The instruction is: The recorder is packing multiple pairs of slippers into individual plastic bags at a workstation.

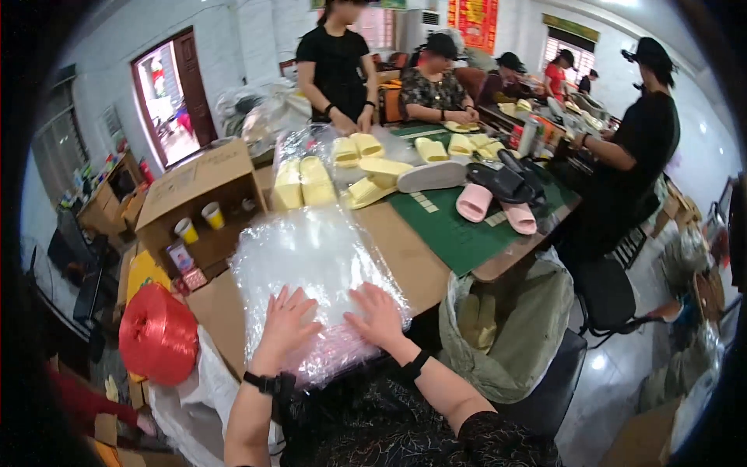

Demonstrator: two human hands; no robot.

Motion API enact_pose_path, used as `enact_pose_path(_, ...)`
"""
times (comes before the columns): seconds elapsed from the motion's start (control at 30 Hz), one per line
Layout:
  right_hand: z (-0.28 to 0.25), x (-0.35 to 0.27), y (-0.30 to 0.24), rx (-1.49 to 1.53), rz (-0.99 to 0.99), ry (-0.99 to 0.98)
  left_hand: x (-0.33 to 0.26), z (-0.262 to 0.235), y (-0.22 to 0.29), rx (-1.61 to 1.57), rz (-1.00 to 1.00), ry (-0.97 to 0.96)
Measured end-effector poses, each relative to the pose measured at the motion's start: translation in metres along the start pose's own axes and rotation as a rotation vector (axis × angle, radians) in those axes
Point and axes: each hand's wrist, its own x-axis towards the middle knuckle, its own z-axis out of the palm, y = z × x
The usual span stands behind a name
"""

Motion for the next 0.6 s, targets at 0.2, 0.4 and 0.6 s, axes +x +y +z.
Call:
enact_pose_path(0.2,-0.015,0.008,0.002,0.017,0.007,-0.018,-0.019,0.014,0.002,-0.053,-0.181,0.048)
enact_pose_path(0.4,-0.067,0.076,0.105,0.333,0.195,0.061,-0.018,0.031,-0.010,-0.066,-0.180,0.067)
enact_pose_path(0.6,-0.176,0.116,0.317,0.228,0.503,0.691,-0.009,0.030,-0.005,-0.065,-0.194,0.045)
